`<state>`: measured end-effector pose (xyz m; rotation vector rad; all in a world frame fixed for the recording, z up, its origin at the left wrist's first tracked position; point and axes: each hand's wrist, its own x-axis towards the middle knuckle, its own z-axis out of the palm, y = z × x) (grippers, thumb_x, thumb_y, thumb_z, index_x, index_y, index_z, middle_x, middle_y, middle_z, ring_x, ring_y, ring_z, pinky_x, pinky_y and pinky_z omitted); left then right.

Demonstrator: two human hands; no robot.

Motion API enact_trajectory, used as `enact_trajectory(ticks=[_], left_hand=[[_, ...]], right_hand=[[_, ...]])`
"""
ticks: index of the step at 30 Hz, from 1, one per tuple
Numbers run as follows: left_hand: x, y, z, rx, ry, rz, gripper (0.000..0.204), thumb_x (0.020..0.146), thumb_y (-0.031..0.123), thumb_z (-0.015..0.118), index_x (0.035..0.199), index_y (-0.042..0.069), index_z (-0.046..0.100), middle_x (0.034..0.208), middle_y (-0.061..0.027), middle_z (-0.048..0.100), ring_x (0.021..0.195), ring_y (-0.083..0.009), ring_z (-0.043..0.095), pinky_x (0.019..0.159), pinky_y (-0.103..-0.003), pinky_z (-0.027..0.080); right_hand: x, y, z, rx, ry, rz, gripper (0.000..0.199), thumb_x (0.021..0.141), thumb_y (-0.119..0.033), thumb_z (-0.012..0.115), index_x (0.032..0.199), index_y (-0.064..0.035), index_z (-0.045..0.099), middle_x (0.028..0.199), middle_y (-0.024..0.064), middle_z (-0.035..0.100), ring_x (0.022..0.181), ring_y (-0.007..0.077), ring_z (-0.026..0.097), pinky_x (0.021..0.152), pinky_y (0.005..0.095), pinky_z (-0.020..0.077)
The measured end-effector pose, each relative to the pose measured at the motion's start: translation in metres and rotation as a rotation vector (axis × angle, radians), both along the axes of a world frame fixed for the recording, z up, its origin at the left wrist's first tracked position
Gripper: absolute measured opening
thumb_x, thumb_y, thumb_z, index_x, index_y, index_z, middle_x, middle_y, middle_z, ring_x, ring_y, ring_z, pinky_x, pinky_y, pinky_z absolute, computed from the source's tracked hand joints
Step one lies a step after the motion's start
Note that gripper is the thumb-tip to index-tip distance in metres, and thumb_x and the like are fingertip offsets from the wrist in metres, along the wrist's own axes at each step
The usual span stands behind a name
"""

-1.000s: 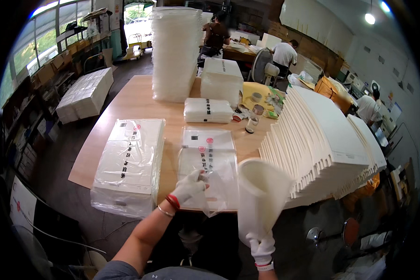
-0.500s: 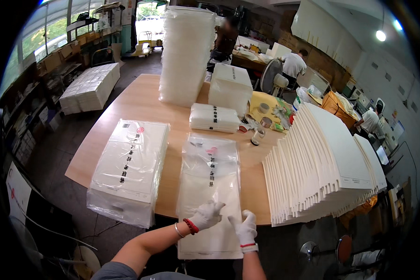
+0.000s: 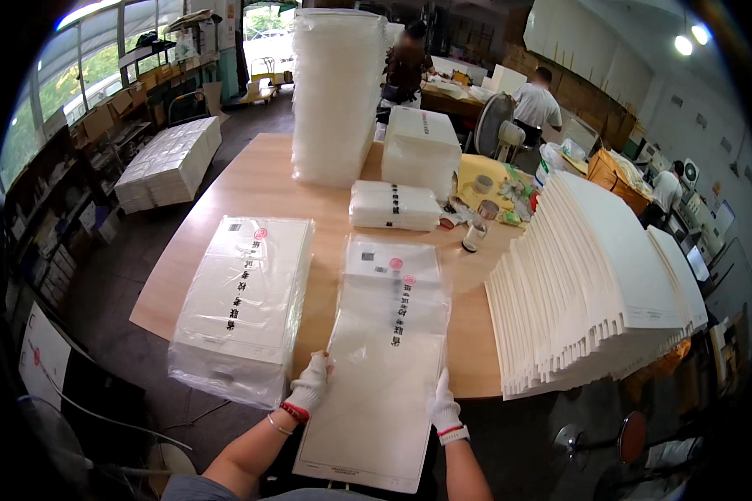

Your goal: The person repeatedly picks up stacks of white paper documents, places them into clear plastic sleeves, and stacks the packaged items on the table. The person wears white gloves and works at a wooden table in a room with other people in the background.

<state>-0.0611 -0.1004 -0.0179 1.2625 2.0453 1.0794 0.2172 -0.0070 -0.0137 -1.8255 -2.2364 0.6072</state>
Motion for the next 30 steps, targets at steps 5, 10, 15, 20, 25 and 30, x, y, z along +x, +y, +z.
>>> enact_trajectory(ticks=[5,10,15,20,25,30], left_hand=[[0.014,-0.063,-0.012,-0.226,0.488,-0.056,0.028,0.09,0.03,0.043,0.104,0.007,0.042,0.086,-0.0108,0.054,0.058,-0.0284,0.061,0.038,-0.045,0.037],[0.021,-0.08,-0.017,-0.216,0.627,-0.102,0.02,0.084,0.019,0.049,0.099,0.007,0.043,0.087,-0.0141,0.054,0.051,-0.0286,0.06,0.029,-0.046,0.032],[0.026,-0.106,0.03,-0.331,0.484,-0.161,0.026,0.08,0.023,0.058,0.096,0.007,0.045,0.089,-0.0175,0.053,0.065,-0.0345,0.061,0.044,-0.049,0.043],[0.05,-0.164,0.059,-0.363,0.367,-0.259,0.026,0.081,0.021,0.059,0.099,0.009,0.046,0.088,-0.0178,0.052,0.064,-0.0359,0.06,0.046,-0.05,0.043],[0.061,-0.24,0.054,-0.354,0.067,-0.504,0.045,0.081,0.024,0.06,0.122,0.01,0.046,0.116,-0.0194,0.049,0.087,-0.0359,0.06,0.07,-0.041,0.05],[0.066,-0.221,0.055,0.103,-0.137,-0.52,0.044,0.073,0.0,0.061,0.116,0.008,0.053,0.121,-0.0193,0.051,0.103,-0.0335,0.056,0.082,-0.035,0.048]], right_hand=[[0.009,-0.059,0.012,-0.216,-0.104,0.01,0.076,0.088,-0.034,0.044,0.142,-0.0074,-0.002,0.092,0.0286,0.06,0.075,0.0432,0.059,0.065,0.0542,0.0449],[-0.016,-0.051,-0.009,0.141,-0.137,0.058,0.072,0.083,-0.016,0.046,0.142,-0.0047,0.007,0.082,0.0222,0.062,0.067,0.0379,0.06,0.056,0.0482,0.0457],[0.004,-0.079,0.002,-0.037,-0.142,0.121,0.07,0.083,-0.013,0.045,0.141,-0.0042,0.009,0.073,0.0223,0.061,0.06,0.0387,0.058,0.052,0.0507,0.0438],[0.038,-0.154,0.029,-0.196,-0.078,0.107,0.067,0.09,-0.027,0.042,0.141,-0.0008,0.008,0.068,0.0245,0.059,0.056,0.0405,0.056,0.05,0.0532,0.042],[0.079,-0.256,0.058,-0.253,-0.051,0.152,0.07,0.091,-0.031,0.04,0.141,0.0017,0.003,0.065,0.0228,0.06,0.052,0.0373,0.056,0.05,0.0506,0.0437],[0.073,-0.258,0.047,0.098,-0.174,0.335,0.053,0.092,-0.025,0.039,0.135,0.0054,0.031,0.072,0.0171,0.056,0.059,0.0231,0.056,0.051,0.0388,0.045]])
